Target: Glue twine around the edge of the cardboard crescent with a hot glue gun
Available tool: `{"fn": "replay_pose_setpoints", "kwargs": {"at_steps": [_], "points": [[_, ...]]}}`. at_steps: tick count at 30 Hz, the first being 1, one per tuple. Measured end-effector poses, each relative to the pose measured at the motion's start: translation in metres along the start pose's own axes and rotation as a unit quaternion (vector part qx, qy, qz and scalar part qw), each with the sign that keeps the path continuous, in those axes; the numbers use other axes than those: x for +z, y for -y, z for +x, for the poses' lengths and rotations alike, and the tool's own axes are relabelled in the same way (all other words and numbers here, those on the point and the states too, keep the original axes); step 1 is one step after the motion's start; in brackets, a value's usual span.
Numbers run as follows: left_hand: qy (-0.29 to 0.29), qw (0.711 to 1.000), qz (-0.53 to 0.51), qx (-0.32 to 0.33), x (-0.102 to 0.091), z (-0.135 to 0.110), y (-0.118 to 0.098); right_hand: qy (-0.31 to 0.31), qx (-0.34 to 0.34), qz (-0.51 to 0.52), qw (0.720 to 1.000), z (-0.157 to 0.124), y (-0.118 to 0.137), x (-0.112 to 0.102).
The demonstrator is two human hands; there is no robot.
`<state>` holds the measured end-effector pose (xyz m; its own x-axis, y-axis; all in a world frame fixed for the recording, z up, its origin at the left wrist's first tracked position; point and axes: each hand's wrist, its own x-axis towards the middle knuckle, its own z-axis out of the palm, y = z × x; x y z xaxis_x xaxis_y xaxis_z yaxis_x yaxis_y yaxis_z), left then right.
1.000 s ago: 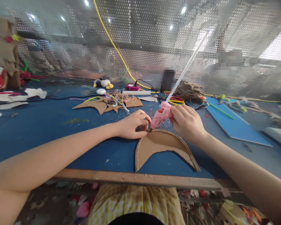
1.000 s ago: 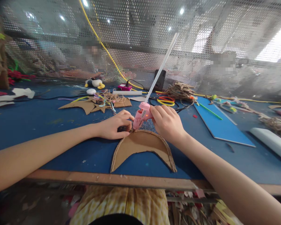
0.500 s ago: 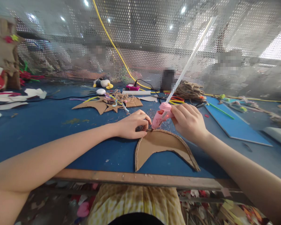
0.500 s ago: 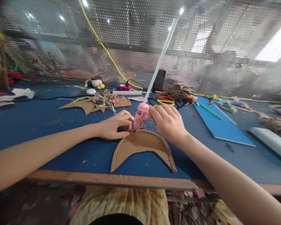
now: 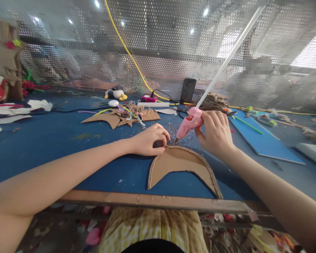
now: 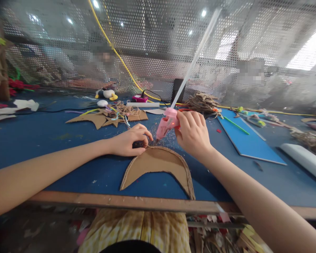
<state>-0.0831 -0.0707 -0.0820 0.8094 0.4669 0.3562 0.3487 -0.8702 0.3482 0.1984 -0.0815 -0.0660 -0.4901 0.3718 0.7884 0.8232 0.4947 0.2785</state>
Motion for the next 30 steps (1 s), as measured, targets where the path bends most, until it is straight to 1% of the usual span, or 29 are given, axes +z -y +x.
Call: {"fn": "replay_pose_setpoints", "kwargs": {"at_steps": [2, 5, 8, 10, 11, 13, 15, 16, 18, 20, 21, 23, 25, 27, 30], "points": [[-0.007, 1.0, -0.005, 0.004, 0.001, 0.0, 0.002, 0.037, 0.068, -0.003, 0.997, -0.003, -0.006, 0.007], [-0.013, 1.0, -0.008, 0.01, 0.001, 0.001, 0.003, 0.103, 0.153, 0.013, 0.983, -0.009, -0.017, 0.02], [-0.011, 1.0, -0.003, 0.005, 0.0, 0.001, 0.003, 0.208, 0.227, 0.026, 0.951, -0.016, -0.029, 0.032], [-0.013, 1.0, 0.002, 0.003, -0.001, 0.002, 0.001, 0.28, 0.261, 0.02, 0.924, -0.019, -0.035, 0.036], [-0.016, 1.0, 0.006, 0.003, -0.001, 0.002, 0.0, 0.306, 0.269, 0.019, 0.913, -0.021, -0.037, 0.037], [-0.022, 1.0, 0.012, 0.004, -0.002, 0.001, -0.002, 0.328, 0.266, 0.02, 0.906, -0.023, -0.04, 0.037], [-0.031, 0.999, 0.014, 0.004, -0.003, 0.001, -0.003, 0.308, 0.248, 0.013, 0.918, -0.023, -0.04, 0.036], [-0.036, 0.999, 0.015, 0.005, -0.003, 0.001, -0.003, 0.282, 0.239, 0.006, 0.929, -0.022, -0.038, 0.034], [-0.044, 0.999, 0.016, 0.006, -0.003, 0.001, -0.003, 0.205, 0.213, 0.014, 0.955, -0.017, -0.033, 0.029], [-0.048, 0.999, 0.018, 0.012, -0.003, 0.001, -0.003, 0.13, 0.155, 0.084, 0.976, -0.009, -0.024, 0.02], [-0.05, 0.998, 0.019, 0.016, -0.002, 0.0, -0.003, 0.113, 0.105, 0.142, 0.978, -0.005, -0.018, 0.015], [-0.052, 0.998, 0.019, 0.023, -0.001, 0.0, -0.002, 0.118, -0.005, 0.244, 0.963, 0.001, -0.007, 0.005], [-0.053, 0.998, 0.019, 0.026, -0.001, 0.0, -0.002, 0.129, -0.088, 0.311, 0.938, 0.004, 0.004, -0.003], [-0.052, 0.998, 0.019, 0.026, -0.001, 0.0, -0.003, 0.152, -0.137, 0.338, 0.919, 0.003, 0.013, -0.006], [-0.05, 0.998, 0.02, 0.028, -0.001, 0.0, -0.004, 0.177, -0.166, 0.344, 0.907, -0.001, 0.019, -0.004]]}}
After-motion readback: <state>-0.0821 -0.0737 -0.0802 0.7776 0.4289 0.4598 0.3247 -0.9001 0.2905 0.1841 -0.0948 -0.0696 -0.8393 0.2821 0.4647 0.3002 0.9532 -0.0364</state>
